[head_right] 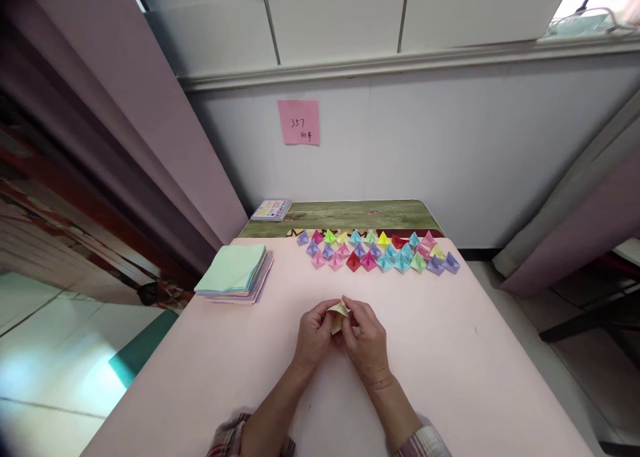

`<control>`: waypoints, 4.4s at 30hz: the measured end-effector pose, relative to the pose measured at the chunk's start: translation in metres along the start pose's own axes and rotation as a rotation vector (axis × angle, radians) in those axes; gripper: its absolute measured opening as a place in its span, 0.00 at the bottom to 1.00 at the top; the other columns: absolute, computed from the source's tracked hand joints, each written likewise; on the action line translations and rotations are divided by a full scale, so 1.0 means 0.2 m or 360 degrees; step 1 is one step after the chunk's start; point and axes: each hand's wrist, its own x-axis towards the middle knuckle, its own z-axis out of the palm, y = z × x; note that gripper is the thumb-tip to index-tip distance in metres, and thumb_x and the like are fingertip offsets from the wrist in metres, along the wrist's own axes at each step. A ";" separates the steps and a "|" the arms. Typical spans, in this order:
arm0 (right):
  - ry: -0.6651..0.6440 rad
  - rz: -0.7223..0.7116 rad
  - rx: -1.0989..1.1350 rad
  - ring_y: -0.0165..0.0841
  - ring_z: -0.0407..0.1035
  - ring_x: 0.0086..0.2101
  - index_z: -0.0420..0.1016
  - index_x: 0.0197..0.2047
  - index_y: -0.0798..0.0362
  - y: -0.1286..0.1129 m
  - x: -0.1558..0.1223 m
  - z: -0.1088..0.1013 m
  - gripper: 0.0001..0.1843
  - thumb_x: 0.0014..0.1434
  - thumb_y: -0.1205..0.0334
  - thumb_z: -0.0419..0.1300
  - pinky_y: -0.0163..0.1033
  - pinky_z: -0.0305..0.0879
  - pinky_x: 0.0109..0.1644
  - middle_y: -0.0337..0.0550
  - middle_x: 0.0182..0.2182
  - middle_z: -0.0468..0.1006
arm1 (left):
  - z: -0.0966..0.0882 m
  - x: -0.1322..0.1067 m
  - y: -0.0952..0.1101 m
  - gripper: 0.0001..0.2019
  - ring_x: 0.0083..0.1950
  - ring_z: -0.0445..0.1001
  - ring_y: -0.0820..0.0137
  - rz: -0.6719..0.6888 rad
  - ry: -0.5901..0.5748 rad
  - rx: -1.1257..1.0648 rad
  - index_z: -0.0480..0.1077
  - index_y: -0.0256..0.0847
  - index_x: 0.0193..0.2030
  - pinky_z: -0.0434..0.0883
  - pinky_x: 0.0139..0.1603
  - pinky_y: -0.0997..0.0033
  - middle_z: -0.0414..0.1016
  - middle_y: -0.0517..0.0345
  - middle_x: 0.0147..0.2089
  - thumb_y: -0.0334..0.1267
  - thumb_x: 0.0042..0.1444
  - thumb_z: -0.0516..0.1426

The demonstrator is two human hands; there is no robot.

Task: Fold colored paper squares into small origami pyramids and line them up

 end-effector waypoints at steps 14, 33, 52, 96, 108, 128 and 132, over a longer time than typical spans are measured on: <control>0.0095 -0.0259 -0.0138 0.36 0.73 0.43 0.75 0.42 0.50 -0.03 0.02 -0.04 0.12 0.58 0.71 0.55 0.42 0.74 0.44 0.47 0.43 0.74 | -0.01 0.01 0.05 0.16 0.34 0.76 0.67 -0.0354 -0.0140 -0.0816 0.76 0.34 0.44 0.74 0.34 0.70 0.79 0.51 0.35 0.39 0.49 0.64; -0.0219 0.0920 0.0656 0.33 0.70 0.26 0.78 0.32 0.55 0.01 0.05 -0.06 0.17 0.52 0.48 0.65 0.36 0.67 0.30 0.43 0.25 0.77 | 0.00 0.00 0.01 0.24 0.27 0.69 0.78 -0.0117 -0.0262 -0.0249 0.69 0.37 0.52 0.66 0.29 0.80 0.70 0.65 0.26 0.40 0.48 0.66; -0.0243 0.0452 0.0551 0.34 0.74 0.34 0.71 0.51 0.51 0.00 0.06 -0.07 0.19 0.58 0.54 0.62 0.39 0.74 0.39 0.44 0.37 0.77 | 0.01 0.02 0.01 0.19 0.20 0.70 0.74 -0.0288 0.0057 -0.0449 0.67 0.36 0.41 0.68 0.20 0.77 0.74 0.61 0.22 0.47 0.48 0.64; -0.0166 0.0391 0.0560 0.35 0.75 0.36 0.73 0.43 0.52 0.03 0.03 -0.06 0.11 0.60 0.56 0.60 0.40 0.73 0.42 0.45 0.35 0.78 | -0.01 0.01 0.07 0.18 0.23 0.73 0.72 -0.0164 -0.0033 -0.0548 0.67 0.38 0.43 0.71 0.26 0.72 0.72 0.62 0.25 0.46 0.50 0.63; -0.0279 0.0362 0.0562 0.35 0.74 0.36 0.74 0.42 0.52 0.03 0.03 -0.05 0.09 0.59 0.59 0.60 0.39 0.72 0.41 0.45 0.36 0.76 | -0.03 0.02 0.04 0.15 0.14 0.65 0.74 -0.0158 0.0090 -0.0351 0.68 0.38 0.42 0.63 0.14 0.77 0.66 0.67 0.15 0.45 0.53 0.60; -0.0088 0.0700 0.0860 0.34 0.71 0.33 0.74 0.39 0.51 -0.01 0.06 -0.06 0.12 0.55 0.54 0.63 0.37 0.69 0.39 0.41 0.31 0.77 | -0.03 0.00 0.06 0.10 0.32 0.74 0.70 -0.0106 -0.0247 -0.0463 0.70 0.38 0.43 0.71 0.38 0.69 0.75 0.57 0.31 0.38 0.55 0.59; -0.0100 0.0713 0.0848 0.34 0.71 0.33 0.73 0.43 0.51 -0.01 0.06 -0.07 0.14 0.56 0.54 0.62 0.38 0.69 0.40 0.41 0.33 0.77 | -0.03 0.00 0.07 0.12 0.32 0.74 0.70 -0.0081 -0.0277 -0.0473 0.70 0.38 0.44 0.71 0.39 0.68 0.76 0.57 0.34 0.38 0.53 0.61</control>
